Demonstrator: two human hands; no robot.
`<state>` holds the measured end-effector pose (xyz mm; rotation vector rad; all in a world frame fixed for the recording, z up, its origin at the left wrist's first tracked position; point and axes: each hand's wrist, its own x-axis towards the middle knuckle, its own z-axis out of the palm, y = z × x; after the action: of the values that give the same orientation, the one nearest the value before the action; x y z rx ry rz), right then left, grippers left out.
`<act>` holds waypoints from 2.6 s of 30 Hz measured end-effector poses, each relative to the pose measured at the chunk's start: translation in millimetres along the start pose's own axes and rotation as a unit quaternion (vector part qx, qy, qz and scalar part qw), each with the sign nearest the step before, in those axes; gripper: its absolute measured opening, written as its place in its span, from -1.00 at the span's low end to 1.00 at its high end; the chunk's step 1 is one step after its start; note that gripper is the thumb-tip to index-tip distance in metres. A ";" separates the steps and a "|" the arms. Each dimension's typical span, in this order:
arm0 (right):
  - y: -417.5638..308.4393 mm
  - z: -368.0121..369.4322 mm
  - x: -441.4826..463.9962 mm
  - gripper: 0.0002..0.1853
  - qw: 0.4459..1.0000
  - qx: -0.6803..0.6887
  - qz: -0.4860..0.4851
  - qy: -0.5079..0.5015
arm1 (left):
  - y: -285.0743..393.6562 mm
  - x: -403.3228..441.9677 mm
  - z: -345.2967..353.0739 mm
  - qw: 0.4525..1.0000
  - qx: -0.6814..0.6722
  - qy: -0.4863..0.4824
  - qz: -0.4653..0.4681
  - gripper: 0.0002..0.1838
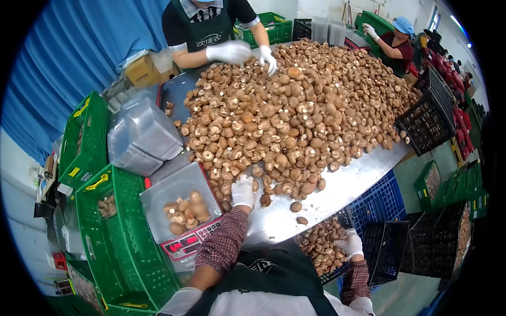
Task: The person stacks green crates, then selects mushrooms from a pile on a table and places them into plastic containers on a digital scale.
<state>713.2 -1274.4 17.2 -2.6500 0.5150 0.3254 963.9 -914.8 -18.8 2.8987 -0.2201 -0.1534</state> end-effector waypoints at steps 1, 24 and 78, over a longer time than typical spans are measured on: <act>2.8 6.9 -1.2 -0.46 0.992 -0.118 -0.053 0.014 | 3.6 -7.8 -13.3 1.000 0.002 0.000 0.002 -0.47; -368.5 16.0 83.8 -0.74 0.784 0.465 -0.300 -0.279 | -108.7 -177.1 -161.8 0.563 -0.788 0.218 -0.122 -0.47; -580.2 71.1 -72.4 -0.60 0.519 0.511 -0.458 -0.510 | -231.3 -304.2 -238.6 0.443 -0.809 0.386 0.017 -0.15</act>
<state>870.7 -731.5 182.8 -0.9038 -0.8493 0.7795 725.2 -590.9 184.0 0.7587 0.0771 0.6243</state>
